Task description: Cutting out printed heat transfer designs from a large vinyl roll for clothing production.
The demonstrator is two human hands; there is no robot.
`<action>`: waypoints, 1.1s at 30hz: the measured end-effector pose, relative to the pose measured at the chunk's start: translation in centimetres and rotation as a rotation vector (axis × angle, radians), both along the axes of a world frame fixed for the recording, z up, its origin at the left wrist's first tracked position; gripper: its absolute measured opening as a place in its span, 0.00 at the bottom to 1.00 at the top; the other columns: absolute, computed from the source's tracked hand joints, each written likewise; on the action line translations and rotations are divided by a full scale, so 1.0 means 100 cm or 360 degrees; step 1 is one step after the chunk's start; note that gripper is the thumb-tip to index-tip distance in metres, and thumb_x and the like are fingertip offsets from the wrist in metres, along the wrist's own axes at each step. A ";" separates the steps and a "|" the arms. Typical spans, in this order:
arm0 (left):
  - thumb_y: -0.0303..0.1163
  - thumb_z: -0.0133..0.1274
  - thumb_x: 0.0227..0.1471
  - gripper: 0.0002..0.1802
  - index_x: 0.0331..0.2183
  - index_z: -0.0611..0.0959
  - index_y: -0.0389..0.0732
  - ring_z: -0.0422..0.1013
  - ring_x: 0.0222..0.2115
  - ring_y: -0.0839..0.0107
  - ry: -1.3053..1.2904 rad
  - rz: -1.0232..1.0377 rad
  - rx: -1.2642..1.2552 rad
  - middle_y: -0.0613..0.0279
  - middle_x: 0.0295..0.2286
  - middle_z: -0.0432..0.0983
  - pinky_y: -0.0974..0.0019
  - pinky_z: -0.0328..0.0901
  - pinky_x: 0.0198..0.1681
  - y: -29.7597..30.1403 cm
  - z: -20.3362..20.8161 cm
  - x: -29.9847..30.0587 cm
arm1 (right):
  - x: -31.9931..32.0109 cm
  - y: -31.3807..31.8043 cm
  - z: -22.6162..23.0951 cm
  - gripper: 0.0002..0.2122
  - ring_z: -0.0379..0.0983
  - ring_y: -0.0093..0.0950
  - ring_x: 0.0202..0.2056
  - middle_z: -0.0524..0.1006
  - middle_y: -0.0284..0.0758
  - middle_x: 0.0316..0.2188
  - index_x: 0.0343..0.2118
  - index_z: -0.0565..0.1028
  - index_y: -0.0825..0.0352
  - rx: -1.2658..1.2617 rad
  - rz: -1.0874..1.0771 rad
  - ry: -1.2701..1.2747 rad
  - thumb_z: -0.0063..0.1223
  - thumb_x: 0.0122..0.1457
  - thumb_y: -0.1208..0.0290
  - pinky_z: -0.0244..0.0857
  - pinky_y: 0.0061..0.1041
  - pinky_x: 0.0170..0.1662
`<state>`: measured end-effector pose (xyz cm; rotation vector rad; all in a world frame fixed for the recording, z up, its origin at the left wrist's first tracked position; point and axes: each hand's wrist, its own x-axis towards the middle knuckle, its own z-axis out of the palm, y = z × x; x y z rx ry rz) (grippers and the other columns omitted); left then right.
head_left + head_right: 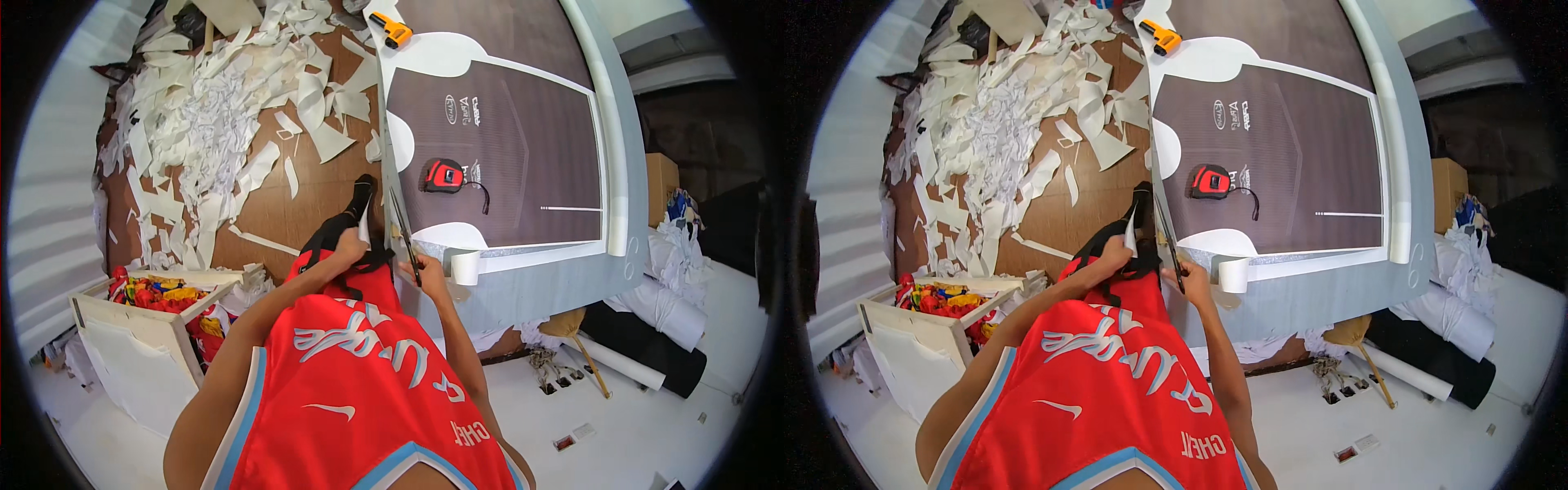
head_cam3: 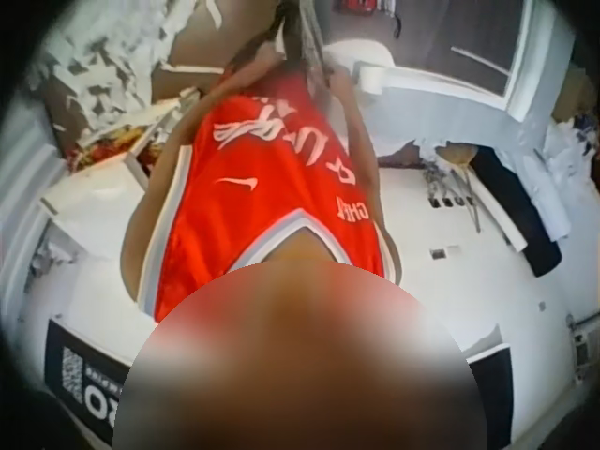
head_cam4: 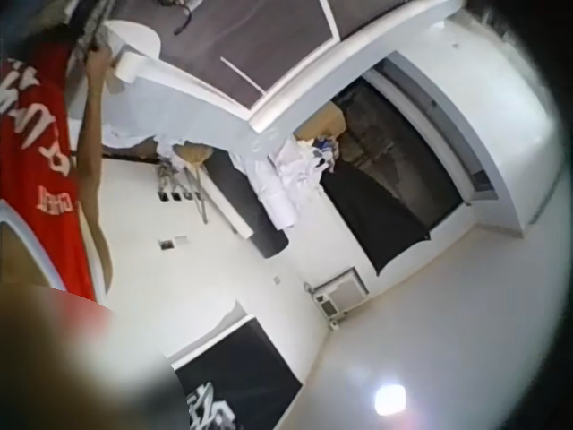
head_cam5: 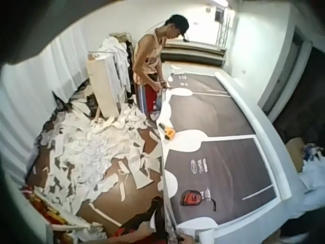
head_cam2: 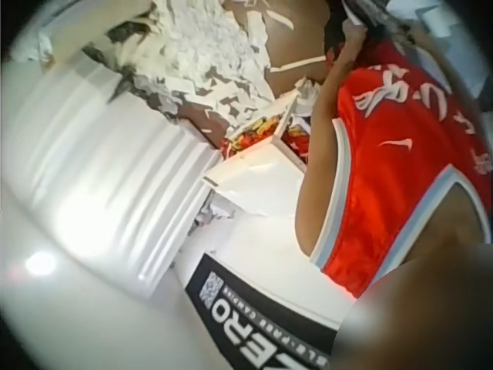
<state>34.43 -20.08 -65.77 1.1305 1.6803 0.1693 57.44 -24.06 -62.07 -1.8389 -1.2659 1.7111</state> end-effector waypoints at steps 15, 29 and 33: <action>0.40 0.63 0.35 0.34 0.49 0.75 0.49 0.64 0.47 0.51 0.0313 -0.1106 0.1090 0.50 0.45 0.67 0.52 0.62 0.48 0.200 0.080 0.163 | 0.009 -0.112 0.041 0.19 0.57 0.15 0.17 0.64 0.23 0.12 0.16 0.69 0.67 -0.0153 -0.0505 0.0344 0.65 0.48 0.59 0.50 0.18 0.20; 0.46 0.62 0.33 0.38 0.49 0.73 0.50 0.61 0.50 0.52 0.0393 -0.1891 0.1318 0.49 0.46 0.66 0.51 0.58 0.51 0.080 0.075 0.072 | -0.007 -0.190 0.043 0.14 0.56 0.14 0.17 0.64 0.23 0.14 0.19 0.69 0.67 -0.0039 -0.1145 0.0284 0.65 0.49 0.67 0.50 0.19 0.20; 0.52 0.61 0.36 0.38 0.47 0.74 0.39 0.58 0.52 0.52 0.0370 -0.1850 0.1410 0.47 0.46 0.66 0.50 0.53 0.55 0.072 0.077 0.114 | -0.028 -0.203 0.052 0.14 0.57 0.15 0.17 0.64 0.23 0.13 0.20 0.70 0.66 -0.0047 -0.1443 0.0222 0.65 0.49 0.66 0.51 0.19 0.21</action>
